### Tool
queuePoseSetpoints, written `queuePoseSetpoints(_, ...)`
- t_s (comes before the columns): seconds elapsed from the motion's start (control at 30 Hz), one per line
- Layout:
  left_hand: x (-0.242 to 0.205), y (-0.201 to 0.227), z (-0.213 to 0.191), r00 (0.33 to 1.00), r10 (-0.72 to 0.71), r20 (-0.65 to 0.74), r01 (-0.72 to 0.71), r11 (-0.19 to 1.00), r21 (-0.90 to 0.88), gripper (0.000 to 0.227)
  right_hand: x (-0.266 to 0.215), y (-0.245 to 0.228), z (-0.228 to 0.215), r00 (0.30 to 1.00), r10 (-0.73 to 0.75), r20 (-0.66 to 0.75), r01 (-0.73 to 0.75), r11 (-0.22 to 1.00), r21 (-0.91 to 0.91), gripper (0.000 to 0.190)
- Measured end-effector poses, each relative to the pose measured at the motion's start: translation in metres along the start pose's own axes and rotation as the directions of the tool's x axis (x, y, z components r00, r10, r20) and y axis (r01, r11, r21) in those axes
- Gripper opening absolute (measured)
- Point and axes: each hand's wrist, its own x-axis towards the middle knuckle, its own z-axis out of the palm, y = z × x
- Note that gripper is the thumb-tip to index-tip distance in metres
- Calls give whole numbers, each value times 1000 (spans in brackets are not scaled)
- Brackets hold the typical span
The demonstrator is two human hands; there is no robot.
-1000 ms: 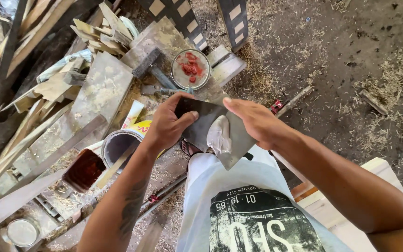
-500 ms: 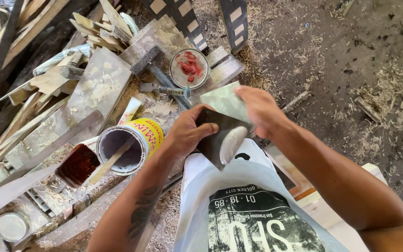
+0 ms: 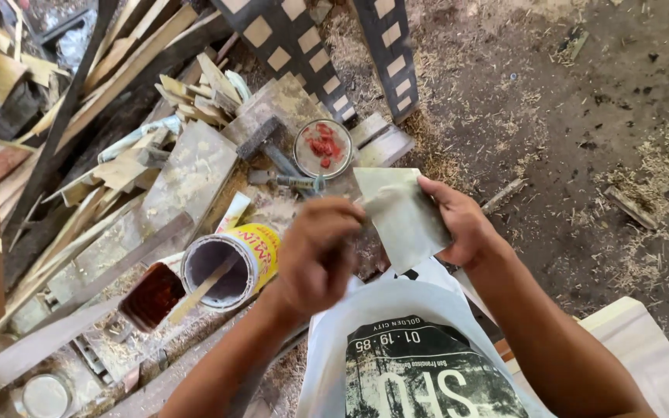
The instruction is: Mix wood putty or filler using a scraper and a stick in a workshop setting.
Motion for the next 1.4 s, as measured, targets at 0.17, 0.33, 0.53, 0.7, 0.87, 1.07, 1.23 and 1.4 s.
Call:
queuePoseSetpoints(0.17, 7, -3, 14, 847, 446, 289, -522, 804, 287, 24, -13, -6, -3, 991, -63, 118, 52, 994, 95, 48)
queuePoseSetpoints(0.33, -7, -5, 19, 833, 455, 315, -548, 755, 360, 25, -25, -11, 5, 983, -169, 72, 165, 984, 66, 41)
queuePoseSetpoints(0.53, -28, -9, 13, 895, 370, 249, -443, 802, 400, 29, -41, -22, 15, 967, -238, 89, 238, 971, 16, 38)
queuePoseSetpoints(0.7, -55, -26, 11, 979, 198, 47, -201, 899, 390, 33, -37, -32, -4, 959, -271, 86, 274, 962, -17, 41)
queuePoseSetpoints(0.87, -68, -48, 62, 693, -632, -346, 268, 672, -691, 39, -43, -34, 20, 951, -296, 85, 303, 949, -82, 41)
queuePoseSetpoints(1.07, -50, -35, 84, 517, -853, 69, 41, -56, -998, 34, -32, -27, 30, 922, -388, 0, 375, 891, -256, 40)
queuePoseSetpoints(1.23, -50, -15, 77, 392, -898, 199, 22, -207, -978, 39, -18, -30, 8, 889, -451, -87, 410, 865, -290, 37)
queuePoseSetpoints(1.4, -45, 11, 61, 705, -707, -61, -6, 81, -997, 42, -20, -37, 4, 867, -489, -100, 462, 862, -207, 33)
